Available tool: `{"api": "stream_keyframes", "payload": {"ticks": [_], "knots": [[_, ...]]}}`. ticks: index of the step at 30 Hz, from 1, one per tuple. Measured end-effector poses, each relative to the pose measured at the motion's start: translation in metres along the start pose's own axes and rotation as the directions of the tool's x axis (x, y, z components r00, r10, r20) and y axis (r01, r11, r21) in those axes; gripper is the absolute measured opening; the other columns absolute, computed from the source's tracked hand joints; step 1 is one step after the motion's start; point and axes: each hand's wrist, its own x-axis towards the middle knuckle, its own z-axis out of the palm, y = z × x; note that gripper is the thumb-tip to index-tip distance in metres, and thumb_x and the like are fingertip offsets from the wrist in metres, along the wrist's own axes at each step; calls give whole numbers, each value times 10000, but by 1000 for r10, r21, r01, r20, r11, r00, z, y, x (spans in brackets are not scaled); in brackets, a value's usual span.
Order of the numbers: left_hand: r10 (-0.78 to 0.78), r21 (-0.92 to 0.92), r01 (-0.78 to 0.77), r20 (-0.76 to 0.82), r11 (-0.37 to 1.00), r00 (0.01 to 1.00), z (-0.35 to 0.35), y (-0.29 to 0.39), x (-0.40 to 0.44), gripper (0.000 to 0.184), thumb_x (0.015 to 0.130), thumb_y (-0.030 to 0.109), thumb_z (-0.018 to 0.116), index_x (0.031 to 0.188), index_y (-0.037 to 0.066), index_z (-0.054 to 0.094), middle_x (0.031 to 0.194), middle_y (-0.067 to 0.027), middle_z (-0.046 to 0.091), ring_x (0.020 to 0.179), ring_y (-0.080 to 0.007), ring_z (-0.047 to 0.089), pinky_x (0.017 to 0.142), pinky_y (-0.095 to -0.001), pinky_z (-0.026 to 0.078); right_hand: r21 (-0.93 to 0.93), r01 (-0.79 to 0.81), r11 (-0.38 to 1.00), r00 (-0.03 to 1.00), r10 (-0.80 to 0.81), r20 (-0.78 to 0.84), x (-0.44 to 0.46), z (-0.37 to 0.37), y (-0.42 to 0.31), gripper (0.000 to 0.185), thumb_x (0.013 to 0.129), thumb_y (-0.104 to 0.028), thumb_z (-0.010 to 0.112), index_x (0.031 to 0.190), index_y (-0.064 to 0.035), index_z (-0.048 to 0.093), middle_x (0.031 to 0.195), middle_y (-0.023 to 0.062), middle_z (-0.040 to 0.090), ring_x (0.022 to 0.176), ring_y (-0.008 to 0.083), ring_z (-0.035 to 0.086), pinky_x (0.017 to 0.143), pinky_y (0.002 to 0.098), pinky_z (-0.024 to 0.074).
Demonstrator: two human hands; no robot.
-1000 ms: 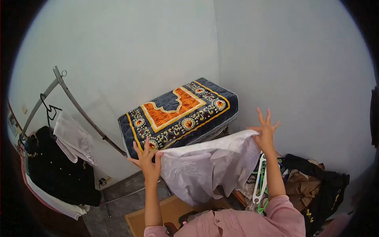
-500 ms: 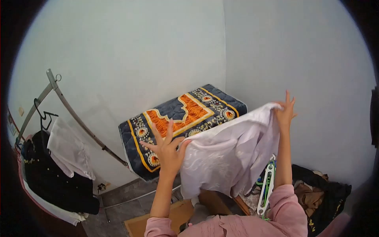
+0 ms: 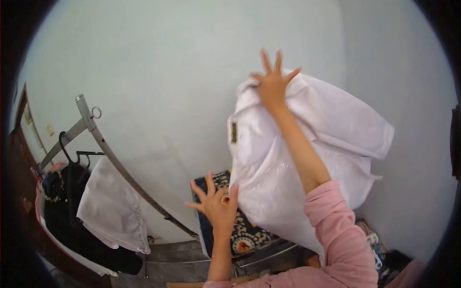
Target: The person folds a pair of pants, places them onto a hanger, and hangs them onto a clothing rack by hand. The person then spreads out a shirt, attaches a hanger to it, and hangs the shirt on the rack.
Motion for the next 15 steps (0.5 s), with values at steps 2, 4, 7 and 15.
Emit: {"api": "stream_keyframes", "payload": {"ticks": [2,4,7,15], "knots": [[-153,66,153,-12,986,988,2,-52,-12,310,788,297,688,606,73,576,1394,-100,425,1372,-426,95,959,-694,-136,206,11,978,996,-28,80,-46,54,-49,213,641,-116,663,789,-258,721,1462,-13,313,1382,336,150,901,796,-68],[-288,118,288,-19,950,957,-5,-89,-32,315,787,327,681,619,72,606,1399,-109,415,1369,-436,89,950,-706,-131,357,-32,934,976,-48,214,-106,93,-90,268,586,-127,700,816,-263,722,1460,0,316,1381,342,152,907,793,-53],[-471,226,464,-25,857,882,-9,-144,-71,331,780,358,680,626,69,627,1398,-118,413,1362,-446,101,942,-720,-122,474,-55,879,863,-197,466,-197,123,-133,312,548,-192,754,850,-266,722,1475,15,284,1382,342,145,911,790,-37],[-643,342,591,54,731,764,-11,-183,-127,293,747,373,712,692,89,664,1404,-109,406,1368,-435,86,940,-725,-117,553,-157,818,693,-308,652,-301,127,-162,389,608,-221,756,988,-281,696,1504,35,203,1387,331,131,944,764,-29]]}}
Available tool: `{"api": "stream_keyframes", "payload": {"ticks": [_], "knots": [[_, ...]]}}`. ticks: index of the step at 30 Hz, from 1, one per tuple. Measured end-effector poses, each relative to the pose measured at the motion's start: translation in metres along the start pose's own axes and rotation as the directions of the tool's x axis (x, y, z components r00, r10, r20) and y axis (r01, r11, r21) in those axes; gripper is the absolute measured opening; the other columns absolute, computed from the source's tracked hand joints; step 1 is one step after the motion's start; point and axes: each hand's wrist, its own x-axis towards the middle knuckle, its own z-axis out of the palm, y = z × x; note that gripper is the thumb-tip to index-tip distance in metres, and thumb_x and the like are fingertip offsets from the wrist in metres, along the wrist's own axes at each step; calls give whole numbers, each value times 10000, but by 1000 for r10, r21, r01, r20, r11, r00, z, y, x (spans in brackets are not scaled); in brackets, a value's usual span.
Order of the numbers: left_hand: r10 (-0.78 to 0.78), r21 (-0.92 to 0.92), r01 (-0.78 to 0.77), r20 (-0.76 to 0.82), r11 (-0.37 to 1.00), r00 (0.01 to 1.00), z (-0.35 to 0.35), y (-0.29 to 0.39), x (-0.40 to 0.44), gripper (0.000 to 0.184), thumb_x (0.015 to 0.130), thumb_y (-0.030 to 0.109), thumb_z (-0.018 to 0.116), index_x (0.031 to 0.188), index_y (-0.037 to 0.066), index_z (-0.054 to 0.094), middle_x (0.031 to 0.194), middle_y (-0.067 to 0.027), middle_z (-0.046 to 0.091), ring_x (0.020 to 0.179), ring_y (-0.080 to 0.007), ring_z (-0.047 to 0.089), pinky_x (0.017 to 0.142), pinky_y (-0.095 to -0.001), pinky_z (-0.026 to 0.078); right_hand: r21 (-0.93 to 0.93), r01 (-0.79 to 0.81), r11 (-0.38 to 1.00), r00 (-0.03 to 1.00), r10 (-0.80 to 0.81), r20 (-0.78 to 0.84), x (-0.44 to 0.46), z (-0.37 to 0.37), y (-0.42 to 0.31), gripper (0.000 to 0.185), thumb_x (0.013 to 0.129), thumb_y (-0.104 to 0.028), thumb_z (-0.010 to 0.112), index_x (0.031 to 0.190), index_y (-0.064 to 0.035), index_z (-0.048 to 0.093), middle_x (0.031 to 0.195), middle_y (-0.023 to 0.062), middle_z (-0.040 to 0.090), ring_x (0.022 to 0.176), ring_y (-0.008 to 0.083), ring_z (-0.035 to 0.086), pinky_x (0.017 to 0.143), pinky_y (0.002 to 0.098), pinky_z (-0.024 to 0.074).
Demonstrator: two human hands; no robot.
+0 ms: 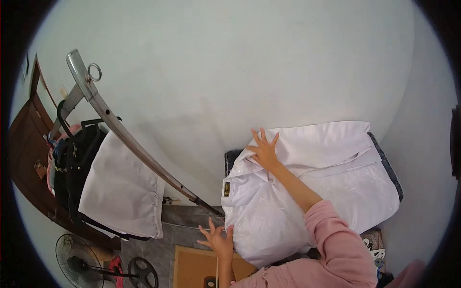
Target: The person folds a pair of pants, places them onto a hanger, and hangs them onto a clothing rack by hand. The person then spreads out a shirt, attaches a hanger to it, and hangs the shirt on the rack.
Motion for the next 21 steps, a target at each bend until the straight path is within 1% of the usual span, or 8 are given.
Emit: {"api": "stream_keyframes", "payload": {"ticks": [4,6,8,9,10,12,16,21], "knots": [[125,48,-120,-135,992,983,-11,11,-1,289,740,362,720,705,81,664,1432,-112,362,1364,-447,72,943,-728,-105,16,-43,999,997,44,-60,29,-6,-13,405,637,-170,736,1026,-271,684,1510,55,185,1389,332,119,958,747,-32],[101,138,-91,-63,986,993,-18,27,0,236,737,305,713,844,97,684,1466,-114,293,1358,-461,73,947,-735,-74,39,-69,997,986,74,-152,40,-3,-24,450,634,-186,739,1070,-270,665,1516,60,162,1393,331,98,961,745,-22],[215,223,-192,-85,956,973,-15,39,3,323,734,250,694,1040,152,661,1489,-109,231,1355,-466,75,938,-753,-33,39,-69,997,994,72,-87,38,3,-33,482,641,-207,740,1111,-261,644,1522,63,135,1397,331,74,960,745,-11],[298,306,-291,26,906,954,-18,48,6,412,756,194,655,1164,202,602,1497,-105,192,1351,-473,78,926,-768,-7,23,-62,998,997,63,-48,32,10,-37,485,647,-200,736,1120,-253,640,1523,61,128,1399,330,65,959,745,-10],[291,306,-286,31,908,956,-16,53,12,412,756,194,655,1164,202,602,1497,-105,192,1351,-473,78,926,-768,-7,6,-57,998,998,57,-10,24,13,-40,489,653,-193,732,1130,-246,636,1525,58,122,1400,329,57,959,746,-10],[463,349,-492,166,798,870,-4,57,31,381,768,159,648,1142,225,629,1495,-84,211,1363,-454,41,955,-744,-16,2,-43,999,999,43,-3,7,9,-43,457,688,-197,708,1137,-237,633,1525,72,119,1402,329,51,948,756,-16],[440,324,-532,316,783,840,-5,62,54,224,741,253,691,961,216,710,1454,-71,314,1374,-412,70,927,-770,-51,-43,33,999,969,-21,247,-32,-38,-43,408,732,-275,680,1127,-184,638,1520,111,121,1400,332,58,919,775,-16],[567,316,-590,170,743,806,-2,59,57,125,674,293,727,683,170,707,1315,13,508,1364,-362,176,953,-763,-23,-163,-33,986,891,103,442,-78,-69,-26,549,771,-497,601,1096,-55,630,1516,147,99,1402,341,14,913,777,-17]]}}
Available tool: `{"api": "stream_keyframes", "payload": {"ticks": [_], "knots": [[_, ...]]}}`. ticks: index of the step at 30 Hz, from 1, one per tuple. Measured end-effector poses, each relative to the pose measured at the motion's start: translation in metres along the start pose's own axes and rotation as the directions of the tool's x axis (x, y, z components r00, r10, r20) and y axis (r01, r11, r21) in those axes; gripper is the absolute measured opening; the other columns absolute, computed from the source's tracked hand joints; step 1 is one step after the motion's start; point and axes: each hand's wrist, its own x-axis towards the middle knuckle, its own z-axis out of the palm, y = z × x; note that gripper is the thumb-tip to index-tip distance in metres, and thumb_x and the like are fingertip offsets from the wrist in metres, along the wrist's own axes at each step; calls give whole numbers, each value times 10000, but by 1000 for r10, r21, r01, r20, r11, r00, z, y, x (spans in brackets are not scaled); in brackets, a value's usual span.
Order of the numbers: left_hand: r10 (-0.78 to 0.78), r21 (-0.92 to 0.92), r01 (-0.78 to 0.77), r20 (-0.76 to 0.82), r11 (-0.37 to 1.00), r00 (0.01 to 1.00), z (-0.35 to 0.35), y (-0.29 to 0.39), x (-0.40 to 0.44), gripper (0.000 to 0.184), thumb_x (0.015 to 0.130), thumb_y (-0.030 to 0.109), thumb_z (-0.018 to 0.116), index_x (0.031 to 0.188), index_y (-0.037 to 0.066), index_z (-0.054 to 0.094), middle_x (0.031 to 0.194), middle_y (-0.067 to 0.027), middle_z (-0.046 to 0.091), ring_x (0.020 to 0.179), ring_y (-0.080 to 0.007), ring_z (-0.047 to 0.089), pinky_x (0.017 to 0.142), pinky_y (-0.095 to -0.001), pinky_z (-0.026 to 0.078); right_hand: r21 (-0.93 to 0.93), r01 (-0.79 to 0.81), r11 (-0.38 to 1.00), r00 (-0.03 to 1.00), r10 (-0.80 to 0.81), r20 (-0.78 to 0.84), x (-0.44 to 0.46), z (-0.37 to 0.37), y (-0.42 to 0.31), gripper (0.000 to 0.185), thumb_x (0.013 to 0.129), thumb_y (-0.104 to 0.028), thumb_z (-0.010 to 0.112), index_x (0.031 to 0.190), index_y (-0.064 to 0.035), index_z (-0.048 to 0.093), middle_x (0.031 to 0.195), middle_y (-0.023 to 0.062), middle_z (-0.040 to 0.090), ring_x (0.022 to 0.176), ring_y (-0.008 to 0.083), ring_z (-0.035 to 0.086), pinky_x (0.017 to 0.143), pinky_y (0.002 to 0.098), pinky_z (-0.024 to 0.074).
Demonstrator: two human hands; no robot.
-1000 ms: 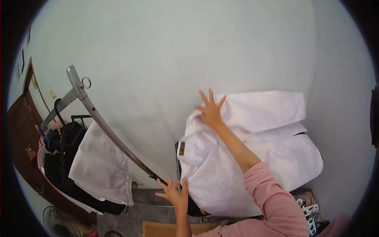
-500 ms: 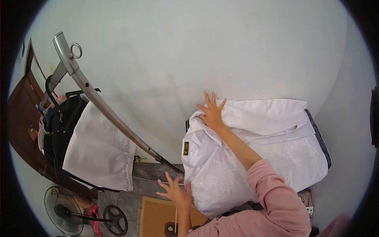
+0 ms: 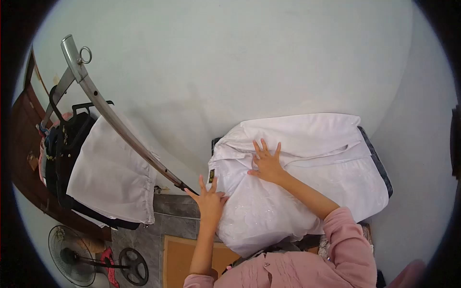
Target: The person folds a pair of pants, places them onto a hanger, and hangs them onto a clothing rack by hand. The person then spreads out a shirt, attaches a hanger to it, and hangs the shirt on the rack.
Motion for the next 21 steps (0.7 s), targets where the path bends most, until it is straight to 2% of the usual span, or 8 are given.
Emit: {"api": "stream_keyframes", "payload": {"ticks": [3,5,7,12,14,15,17,21], "knots": [[43,44,-42,-29,998,999,-1,-4,4,135,669,288,727,650,160,690,1323,8,500,1353,-367,205,951,-766,-16,-46,-63,997,996,66,54,-17,10,5,551,794,-535,562,1105,-85,632,1518,151,79,1401,345,-14,908,779,-31],[30,-23,-32,-75,999,997,-8,-7,7,143,680,246,718,654,116,663,1332,-13,492,1342,-393,220,959,-757,-6,111,-42,993,999,46,-28,-22,18,7,493,807,-525,552,1110,-145,637,1520,157,55,1399,356,-26,905,778,-44],[-58,-37,49,-305,998,950,-15,-15,11,107,702,202,697,726,105,658,1345,-48,485,1353,-405,187,979,-726,-29,181,-64,981,996,73,-42,-21,15,4,439,803,-476,575,1091,-152,643,1518,162,62,1399,359,-24,904,780,-42],[-68,98,76,-85,992,994,7,-14,10,197,691,123,651,876,62,620,1419,-135,361,1364,-432,121,965,-743,-3,156,-124,980,992,117,53,-8,18,-11,378,798,-358,603,1142,-202,625,1518,174,39,1394,380,-31,912,771,-48],[-15,123,15,-2,992,1000,19,-13,11,392,705,83,621,1095,73,584,1464,-169,254,1370,-439,75,955,-749,-13,183,-85,979,995,95,-42,-5,34,-16,371,789,-235,595,1159,-231,618,1514,179,56,1396,377,-36,930,762,-29],[-8,120,8,0,993,1000,19,-9,12,392,705,83,621,1095,73,584,1464,-169,254,1370,-439,75,955,-749,-13,181,-92,979,994,102,-43,-6,38,-20,371,789,-235,595,1159,-231,618,1514,179,56,1396,377,-36,930,762,-29],[-30,32,31,-28,999,999,21,1,17,531,713,55,599,1236,111,528,1489,-156,196,1372,-439,54,949,-751,-26,43,178,983,972,-168,-163,-10,45,-24,406,790,-163,566,1177,-279,608,1517,160,64,1398,372,-36,954,747,1],[49,94,-43,-63,995,997,29,14,43,596,723,107,633,1298,169,491,1506,-134,154,1381,-416,45,957,-744,-25,91,229,969,972,-223,-75,-21,24,-26,445,791,-130,549,1196,-310,595,1523,134,59,1400,368,-20,970,736,26]]}}
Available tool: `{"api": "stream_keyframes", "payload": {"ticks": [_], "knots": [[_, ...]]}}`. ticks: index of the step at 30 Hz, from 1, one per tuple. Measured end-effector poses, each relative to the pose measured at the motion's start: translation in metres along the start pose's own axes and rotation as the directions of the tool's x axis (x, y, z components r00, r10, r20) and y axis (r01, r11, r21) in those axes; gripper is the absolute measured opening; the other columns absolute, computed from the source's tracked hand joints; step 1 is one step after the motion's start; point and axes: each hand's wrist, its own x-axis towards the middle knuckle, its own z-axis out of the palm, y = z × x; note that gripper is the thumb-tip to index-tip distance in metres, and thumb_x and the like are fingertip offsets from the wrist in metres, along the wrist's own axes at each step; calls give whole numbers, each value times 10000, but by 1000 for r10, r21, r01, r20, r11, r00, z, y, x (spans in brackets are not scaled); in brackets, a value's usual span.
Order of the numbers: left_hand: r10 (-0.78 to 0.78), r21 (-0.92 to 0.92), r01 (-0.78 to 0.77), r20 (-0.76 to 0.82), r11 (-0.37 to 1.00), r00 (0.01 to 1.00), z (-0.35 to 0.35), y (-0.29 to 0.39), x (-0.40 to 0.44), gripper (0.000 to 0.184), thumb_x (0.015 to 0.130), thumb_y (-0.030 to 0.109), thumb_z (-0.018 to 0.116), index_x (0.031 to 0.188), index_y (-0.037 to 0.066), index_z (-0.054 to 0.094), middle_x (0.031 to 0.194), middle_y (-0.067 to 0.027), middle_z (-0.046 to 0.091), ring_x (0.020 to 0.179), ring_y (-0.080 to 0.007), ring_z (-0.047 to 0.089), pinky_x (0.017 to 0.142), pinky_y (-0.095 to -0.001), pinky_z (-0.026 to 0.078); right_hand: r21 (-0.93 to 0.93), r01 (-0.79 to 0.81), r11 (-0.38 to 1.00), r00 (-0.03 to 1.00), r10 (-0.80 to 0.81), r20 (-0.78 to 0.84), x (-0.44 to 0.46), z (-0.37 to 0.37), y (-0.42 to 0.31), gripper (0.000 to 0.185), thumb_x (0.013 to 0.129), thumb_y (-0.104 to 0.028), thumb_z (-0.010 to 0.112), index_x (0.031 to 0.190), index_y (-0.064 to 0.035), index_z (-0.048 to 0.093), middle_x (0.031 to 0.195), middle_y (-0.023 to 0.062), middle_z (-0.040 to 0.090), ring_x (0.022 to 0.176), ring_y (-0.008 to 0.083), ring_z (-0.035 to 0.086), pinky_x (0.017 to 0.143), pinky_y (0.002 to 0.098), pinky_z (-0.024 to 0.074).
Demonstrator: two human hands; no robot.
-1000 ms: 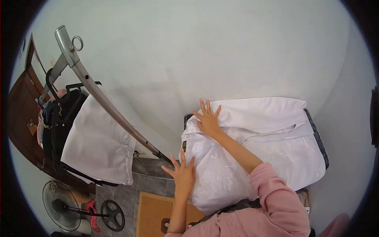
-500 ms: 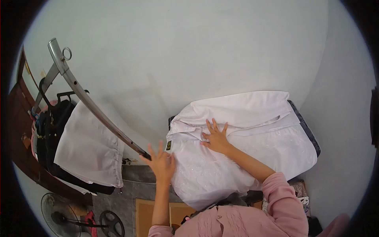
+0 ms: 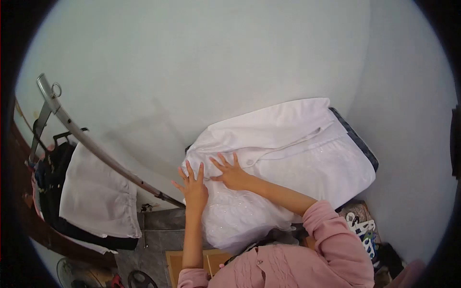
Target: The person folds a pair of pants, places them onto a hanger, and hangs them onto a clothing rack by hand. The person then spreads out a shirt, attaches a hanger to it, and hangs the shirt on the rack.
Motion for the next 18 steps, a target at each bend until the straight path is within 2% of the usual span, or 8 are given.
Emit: {"api": "stream_keyframes", "payload": {"ticks": [2,4,8,11,13,14,16,18], "knots": [[125,-28,-123,67,992,990,0,0,12,581,741,193,668,1295,217,493,1523,-115,92,1385,-406,29,963,-743,-7,97,14,995,993,-25,117,-11,-22,-4,442,790,-154,554,1196,-325,594,1527,113,50,1401,363,-8,968,741,42],[132,7,-134,117,991,984,8,-6,18,451,748,273,679,1189,219,600,1511,-102,162,1388,-385,49,970,-735,-24,18,-9,1000,981,5,196,-27,-40,-4,412,826,-211,547,1229,-291,571,1526,121,40,1400,364,-21,966,743,49],[25,-100,-12,135,995,991,6,-10,17,252,746,328,677,953,192,721,1475,-65,278,1386,-369,64,981,-726,-42,135,-124,983,979,100,176,-92,-71,8,448,894,-388,488,1303,-206,481,1513,149,79,1394,378,-2,955,756,51],[-3,-94,19,171,995,985,-2,-10,7,305,771,339,660,1022,169,697,1484,-96,248,1385,-386,47,974,-726,-57,103,-320,942,927,289,237,-150,-97,8,503,920,-463,414,1366,-232,403,1514,161,66,1390,393,19,986,718,43],[-28,-117,45,148,992,989,-10,-8,-7,473,790,407,636,1183,146,609,1504,-128,172,1385,-397,13,965,-727,-57,59,-408,911,913,407,26,-191,-105,-2,498,898,-484,447,1324,-227,450,1501,136,159,1385,378,105,994,714,72],[-10,-128,31,157,991,988,-18,-2,-17,473,790,407,636,1183,146,609,1504,-128,172,1385,-397,13,965,-727,-57,54,-427,902,904,426,30,-209,-106,-2,498,898,-484,447,1324,-227,450,1501,136,159,1385,378,105,994,714,72],[-9,-60,29,312,998,950,-37,20,-41,718,752,519,638,1331,133,460,1514,-168,79,1379,-419,-23,955,-732,-49,-70,-327,942,915,334,226,-248,-110,-1,504,916,-496,396,1375,-288,385,1504,89,185,1390,348,115,1019,678,63],[-68,-54,94,371,994,926,-26,14,-54,807,710,563,649,1359,140,419,1514,-178,54,1377,-426,-29,955,-732,-45,-209,-452,867,848,491,201,-311,-111,48,479,923,-485,375,1373,-321,384,1493,52,234,1387,324,151,1029,666,33]]}}
